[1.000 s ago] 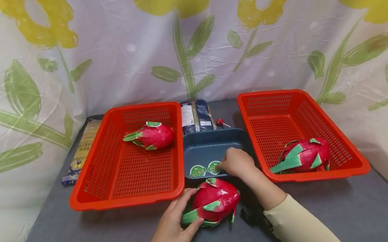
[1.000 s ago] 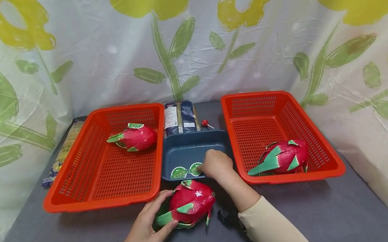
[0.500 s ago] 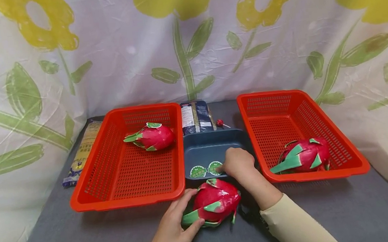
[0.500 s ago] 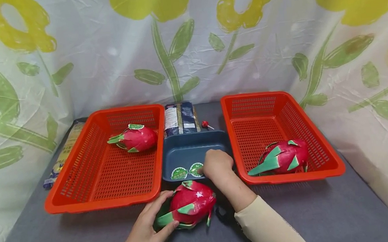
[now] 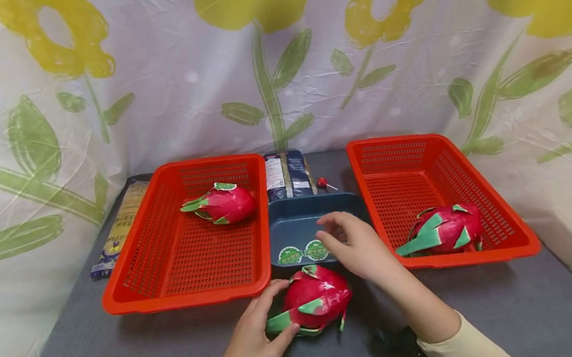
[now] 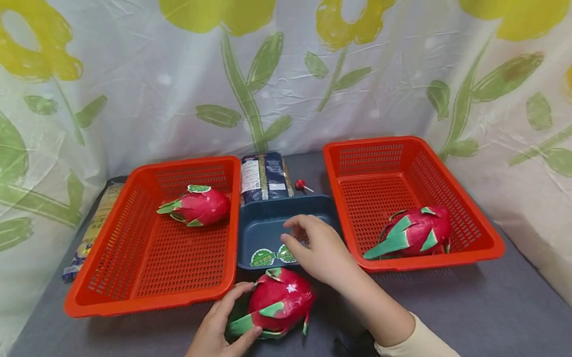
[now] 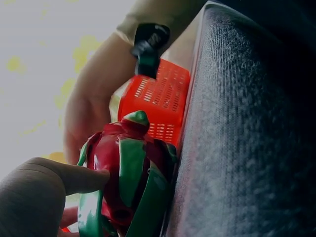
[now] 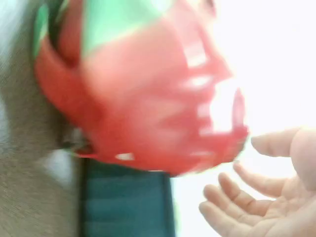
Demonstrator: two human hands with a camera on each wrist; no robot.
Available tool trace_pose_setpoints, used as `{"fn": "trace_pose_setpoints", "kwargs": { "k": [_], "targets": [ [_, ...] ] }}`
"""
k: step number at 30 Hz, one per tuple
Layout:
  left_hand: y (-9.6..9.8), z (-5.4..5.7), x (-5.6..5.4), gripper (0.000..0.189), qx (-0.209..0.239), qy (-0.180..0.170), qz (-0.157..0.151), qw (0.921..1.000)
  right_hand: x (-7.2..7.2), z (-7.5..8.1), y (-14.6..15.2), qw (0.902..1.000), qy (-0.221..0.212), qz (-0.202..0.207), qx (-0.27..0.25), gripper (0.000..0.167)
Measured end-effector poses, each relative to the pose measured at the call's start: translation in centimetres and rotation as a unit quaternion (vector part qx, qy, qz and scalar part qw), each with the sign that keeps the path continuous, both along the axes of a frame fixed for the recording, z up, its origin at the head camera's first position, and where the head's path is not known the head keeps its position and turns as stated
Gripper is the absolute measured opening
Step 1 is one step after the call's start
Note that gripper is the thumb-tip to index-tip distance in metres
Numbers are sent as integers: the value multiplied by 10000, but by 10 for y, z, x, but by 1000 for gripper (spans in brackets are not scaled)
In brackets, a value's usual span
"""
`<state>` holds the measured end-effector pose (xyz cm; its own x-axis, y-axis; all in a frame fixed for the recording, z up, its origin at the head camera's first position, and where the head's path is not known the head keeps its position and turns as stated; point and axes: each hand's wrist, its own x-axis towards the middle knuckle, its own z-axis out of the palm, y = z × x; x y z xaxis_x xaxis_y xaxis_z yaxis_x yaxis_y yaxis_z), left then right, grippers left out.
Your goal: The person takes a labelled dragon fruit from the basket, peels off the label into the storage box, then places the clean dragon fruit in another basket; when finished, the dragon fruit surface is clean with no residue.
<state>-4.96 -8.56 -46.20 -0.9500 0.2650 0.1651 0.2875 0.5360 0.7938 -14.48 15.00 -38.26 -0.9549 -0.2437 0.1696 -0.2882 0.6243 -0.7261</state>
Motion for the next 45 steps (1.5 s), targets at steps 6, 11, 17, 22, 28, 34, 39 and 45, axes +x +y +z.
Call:
{"fn": "trace_pose_setpoints", "kwargs": {
  "k": [6,11,17,22,28,34,39,45],
  "targets": [
    [0,1,0,69,7,-15,-74,10000,31,27,28,9932,993,-456,-392,31],
    [1,2,-1,70,-29,-253,-130,9996,51,40,63,9785,1666,-1016,-665,31],
    [2,3,-2,71,-96,-504,-151,9986,69,41,112,9571,1840,-1930,-1137,28],
    [3,3,-3,73,-152,-596,-111,9980,73,30,155,9292,1536,-3209,-999,28],
    [3,1,-5,77,-287,-439,-38,9986,64,12,206,8970,649,-4360,-332,40],
    [4,3,-6,78,-311,-599,36,9977,58,-16,246,8928,107,-4499,198,47],
    [6,1,-4,76,-207,-513,175,9983,49,-35,264,9115,-68,-4113,35,52],
    [9,-4,-2,76,71,189,208,9996,43,-48,266,8999,-518,-4220,-971,55]
  ]
}}
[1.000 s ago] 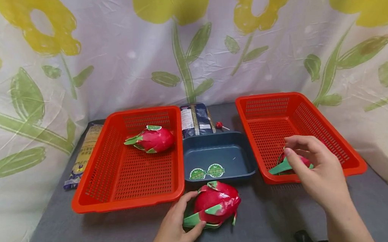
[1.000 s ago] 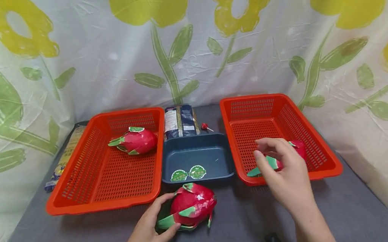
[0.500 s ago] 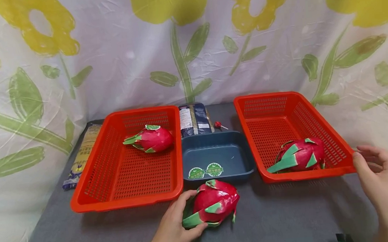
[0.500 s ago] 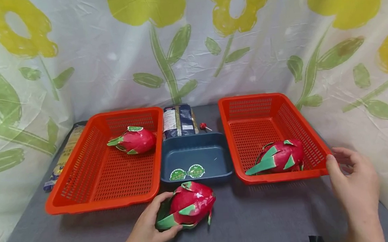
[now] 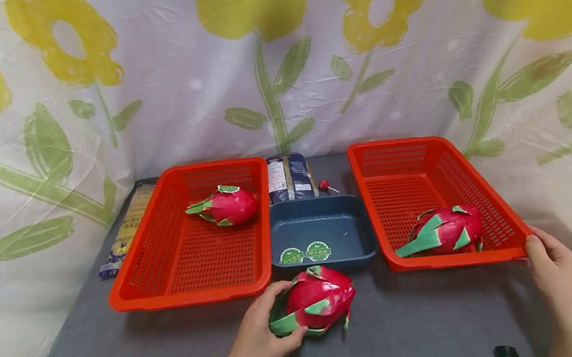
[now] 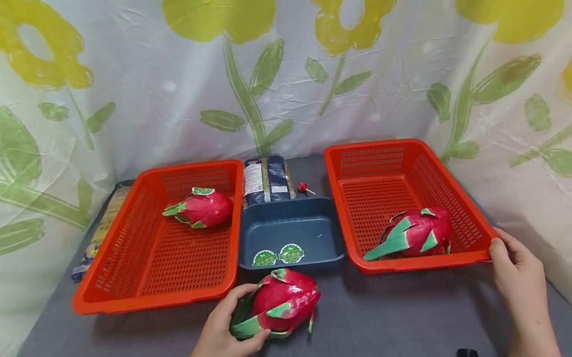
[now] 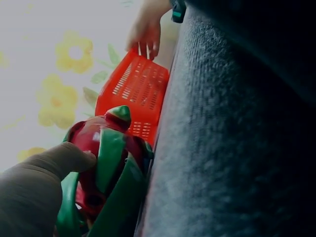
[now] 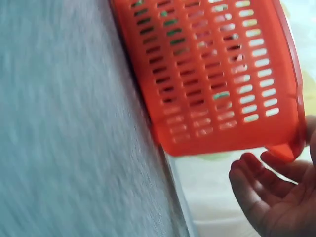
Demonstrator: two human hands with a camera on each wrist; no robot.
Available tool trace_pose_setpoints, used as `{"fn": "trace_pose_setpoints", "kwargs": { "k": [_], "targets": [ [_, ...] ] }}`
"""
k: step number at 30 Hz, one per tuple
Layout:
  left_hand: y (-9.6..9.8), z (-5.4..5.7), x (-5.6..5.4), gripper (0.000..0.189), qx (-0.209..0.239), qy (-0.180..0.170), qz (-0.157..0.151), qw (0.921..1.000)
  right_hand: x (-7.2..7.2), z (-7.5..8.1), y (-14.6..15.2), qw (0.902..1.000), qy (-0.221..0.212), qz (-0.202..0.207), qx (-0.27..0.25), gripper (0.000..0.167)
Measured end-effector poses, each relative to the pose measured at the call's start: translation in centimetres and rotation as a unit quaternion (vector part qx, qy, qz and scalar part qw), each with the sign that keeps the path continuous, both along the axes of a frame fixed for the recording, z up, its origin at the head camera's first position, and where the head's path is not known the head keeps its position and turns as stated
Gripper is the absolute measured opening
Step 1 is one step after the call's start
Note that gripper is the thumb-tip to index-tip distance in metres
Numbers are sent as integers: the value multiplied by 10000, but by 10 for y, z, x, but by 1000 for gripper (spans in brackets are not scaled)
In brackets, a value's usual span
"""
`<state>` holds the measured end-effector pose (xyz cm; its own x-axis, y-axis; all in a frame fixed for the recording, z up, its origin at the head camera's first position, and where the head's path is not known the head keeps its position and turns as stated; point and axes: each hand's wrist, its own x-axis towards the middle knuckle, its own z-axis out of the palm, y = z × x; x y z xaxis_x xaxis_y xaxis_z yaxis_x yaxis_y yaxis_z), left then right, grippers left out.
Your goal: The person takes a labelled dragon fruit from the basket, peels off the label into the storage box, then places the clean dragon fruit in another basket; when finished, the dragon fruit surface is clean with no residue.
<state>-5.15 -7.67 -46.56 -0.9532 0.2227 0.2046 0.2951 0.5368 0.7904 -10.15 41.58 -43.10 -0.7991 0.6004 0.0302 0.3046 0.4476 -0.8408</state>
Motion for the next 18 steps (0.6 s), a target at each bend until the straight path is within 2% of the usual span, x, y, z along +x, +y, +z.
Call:
{"fn": "trace_pose_setpoints", "kwargs": {
  "k": [3,5,8,11,14,18],
  "targets": [
    [4,2,3,77,264,158,-158,9994,0,-2,1,9989,288,-82,-374,51],
    [6,6,6,78,485,131,-281,9983,-1,-1,1,9966,533,-96,-619,49],
    [11,18,10,78,818,45,-432,9957,-2,0,0,9935,793,-104,-812,46],
    [16,36,10,77,1121,140,-607,9918,0,1,-2,9929,834,-100,-846,44],
    [22,55,3,77,1218,369,-724,9892,4,0,-4,9882,926,-25,-1224,43],
    [34,78,-15,78,1172,638,-687,9887,5,-4,-9,9737,1183,-23,-1948,43]
  ]
}}
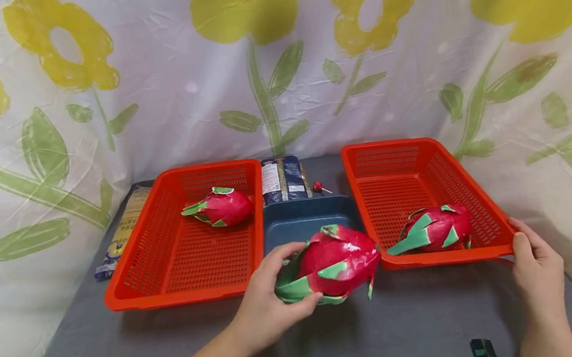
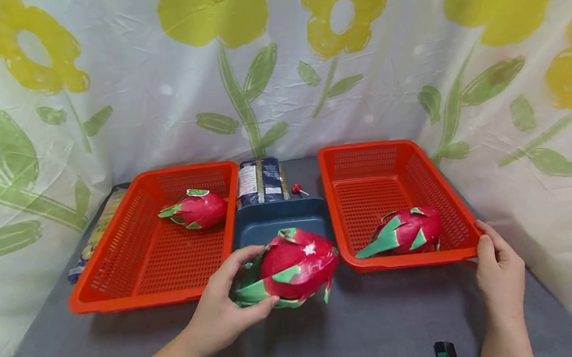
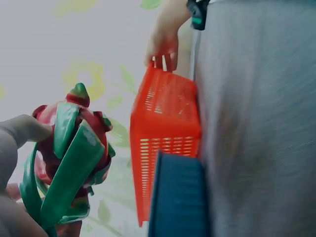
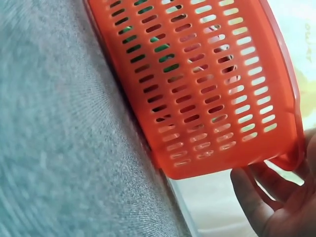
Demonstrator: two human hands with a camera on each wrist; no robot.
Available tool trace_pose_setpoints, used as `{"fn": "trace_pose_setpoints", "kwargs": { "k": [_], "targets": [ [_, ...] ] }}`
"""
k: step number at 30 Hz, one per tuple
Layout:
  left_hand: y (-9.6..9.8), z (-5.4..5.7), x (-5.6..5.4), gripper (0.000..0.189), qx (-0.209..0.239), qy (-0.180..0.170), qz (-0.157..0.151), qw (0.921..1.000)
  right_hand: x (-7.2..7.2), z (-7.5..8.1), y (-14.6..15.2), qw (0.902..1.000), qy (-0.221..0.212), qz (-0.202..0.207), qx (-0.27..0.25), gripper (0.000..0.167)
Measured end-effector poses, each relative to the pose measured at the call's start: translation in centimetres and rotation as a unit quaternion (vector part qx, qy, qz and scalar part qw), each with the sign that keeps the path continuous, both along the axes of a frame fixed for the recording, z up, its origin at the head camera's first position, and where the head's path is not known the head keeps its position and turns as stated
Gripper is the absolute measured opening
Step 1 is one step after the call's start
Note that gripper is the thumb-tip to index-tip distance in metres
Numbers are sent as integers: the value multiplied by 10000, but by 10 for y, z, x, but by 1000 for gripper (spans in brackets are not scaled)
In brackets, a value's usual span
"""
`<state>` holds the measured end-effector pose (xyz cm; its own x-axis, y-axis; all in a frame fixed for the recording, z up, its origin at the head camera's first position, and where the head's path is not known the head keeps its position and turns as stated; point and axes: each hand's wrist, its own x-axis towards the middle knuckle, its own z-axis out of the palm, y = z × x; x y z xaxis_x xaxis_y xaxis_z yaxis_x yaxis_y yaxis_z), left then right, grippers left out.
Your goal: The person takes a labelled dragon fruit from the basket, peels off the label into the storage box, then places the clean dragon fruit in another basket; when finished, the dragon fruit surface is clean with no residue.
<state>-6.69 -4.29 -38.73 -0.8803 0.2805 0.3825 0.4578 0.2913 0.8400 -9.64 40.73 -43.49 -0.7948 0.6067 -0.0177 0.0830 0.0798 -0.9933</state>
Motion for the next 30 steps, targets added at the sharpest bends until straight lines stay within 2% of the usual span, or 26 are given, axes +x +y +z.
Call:
{"fn": "trace_pose_setpoints", "kwargs": {
  "k": [5,8,13,17,20,24,27,30],
  "targets": [
    [26,22,-32,75,110,129,166,9997,-3,-2,-3,9992,158,-171,-313,41],
    [47,34,-52,74,343,138,152,9992,-3,-3,-1,9984,208,-268,-461,40],
    [84,49,-85,68,950,-226,-4,9952,0,-7,1,9972,236,-448,-557,39],
    [113,59,-113,66,948,-412,120,9946,-1,-7,0,9964,353,-513,-572,37],
    [135,62,-136,65,511,-382,319,9975,-3,-7,-2,9965,477,-457,-507,37],
    [165,55,-168,67,-528,-211,572,9967,-6,-8,-4,9968,527,-433,-412,37],
    [186,46,-188,68,-1345,-74,687,9885,-7,-9,-3,9967,532,-435,-434,36],
    [202,36,-198,69,-2054,43,742,9759,-5,-11,-3,9971,492,-435,-382,37]
  ]
}}
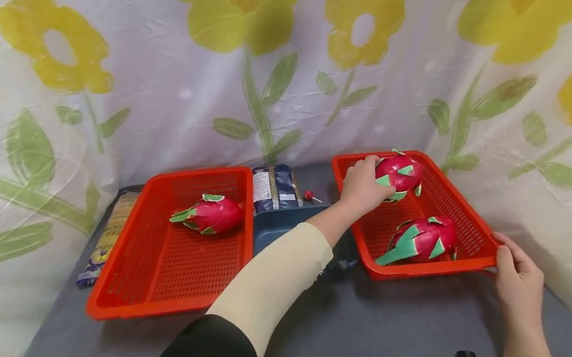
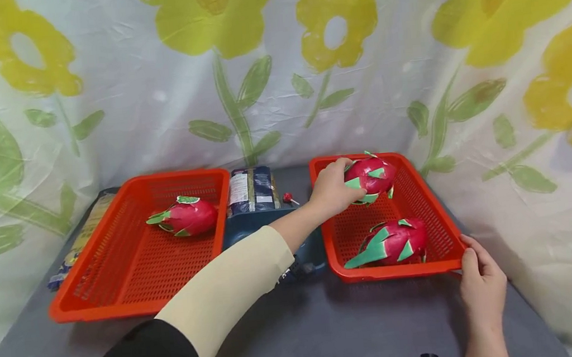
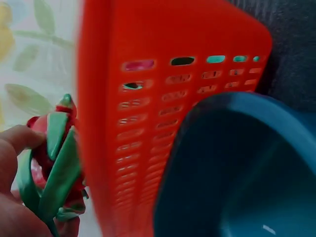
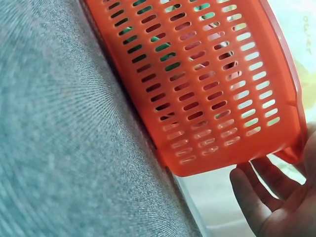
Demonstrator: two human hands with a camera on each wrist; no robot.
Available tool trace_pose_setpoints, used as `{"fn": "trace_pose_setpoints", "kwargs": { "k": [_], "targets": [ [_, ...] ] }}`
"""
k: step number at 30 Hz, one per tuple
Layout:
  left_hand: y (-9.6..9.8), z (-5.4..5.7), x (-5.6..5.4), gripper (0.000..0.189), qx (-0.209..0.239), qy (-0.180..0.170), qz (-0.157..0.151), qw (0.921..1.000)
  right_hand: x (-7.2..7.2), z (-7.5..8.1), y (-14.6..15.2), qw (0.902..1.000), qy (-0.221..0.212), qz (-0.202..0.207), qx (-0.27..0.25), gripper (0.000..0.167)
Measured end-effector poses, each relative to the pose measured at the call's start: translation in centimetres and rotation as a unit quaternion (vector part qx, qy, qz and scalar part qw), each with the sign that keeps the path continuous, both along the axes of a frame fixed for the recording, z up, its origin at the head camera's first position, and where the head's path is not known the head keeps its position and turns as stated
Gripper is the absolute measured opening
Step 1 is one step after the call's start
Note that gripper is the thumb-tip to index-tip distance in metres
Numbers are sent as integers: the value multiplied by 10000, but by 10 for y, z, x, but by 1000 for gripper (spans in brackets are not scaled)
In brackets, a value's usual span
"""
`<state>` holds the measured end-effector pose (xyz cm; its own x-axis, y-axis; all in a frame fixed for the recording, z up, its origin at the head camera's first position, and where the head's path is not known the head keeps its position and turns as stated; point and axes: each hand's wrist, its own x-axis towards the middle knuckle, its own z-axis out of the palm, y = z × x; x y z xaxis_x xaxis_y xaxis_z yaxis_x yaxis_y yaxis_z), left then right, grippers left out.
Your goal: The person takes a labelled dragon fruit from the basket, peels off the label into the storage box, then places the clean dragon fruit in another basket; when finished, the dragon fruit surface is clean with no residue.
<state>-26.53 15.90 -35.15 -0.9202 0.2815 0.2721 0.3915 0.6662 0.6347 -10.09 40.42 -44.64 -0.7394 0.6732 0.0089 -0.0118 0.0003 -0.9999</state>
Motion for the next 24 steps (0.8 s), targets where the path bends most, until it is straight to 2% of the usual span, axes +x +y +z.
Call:
{"fn": "trace_pose_setpoints", "kwargs": {
  "k": [4,10,15,18,20,24],
  "targets": [
    [14,-14,-6,70,-881,7,-8,9961,1,-4,-1,10000,-42,-28,18,37],
    [26,-24,0,63,-1753,-249,-167,9841,-1,-3,0,9998,201,-9,-86,37],
    [26,-29,9,66,-2705,87,-399,9618,-1,-2,0,9990,375,-70,-220,35],
    [25,-32,11,68,-2990,163,-501,9528,-1,-4,0,9988,432,-86,-214,34],
    [23,-33,12,67,-2948,81,-546,9540,-1,-5,0,9986,482,-73,-204,34],
    [13,-27,13,65,-2632,-13,-691,9623,-3,-7,1,9987,486,-87,-102,34]
  ]
}}
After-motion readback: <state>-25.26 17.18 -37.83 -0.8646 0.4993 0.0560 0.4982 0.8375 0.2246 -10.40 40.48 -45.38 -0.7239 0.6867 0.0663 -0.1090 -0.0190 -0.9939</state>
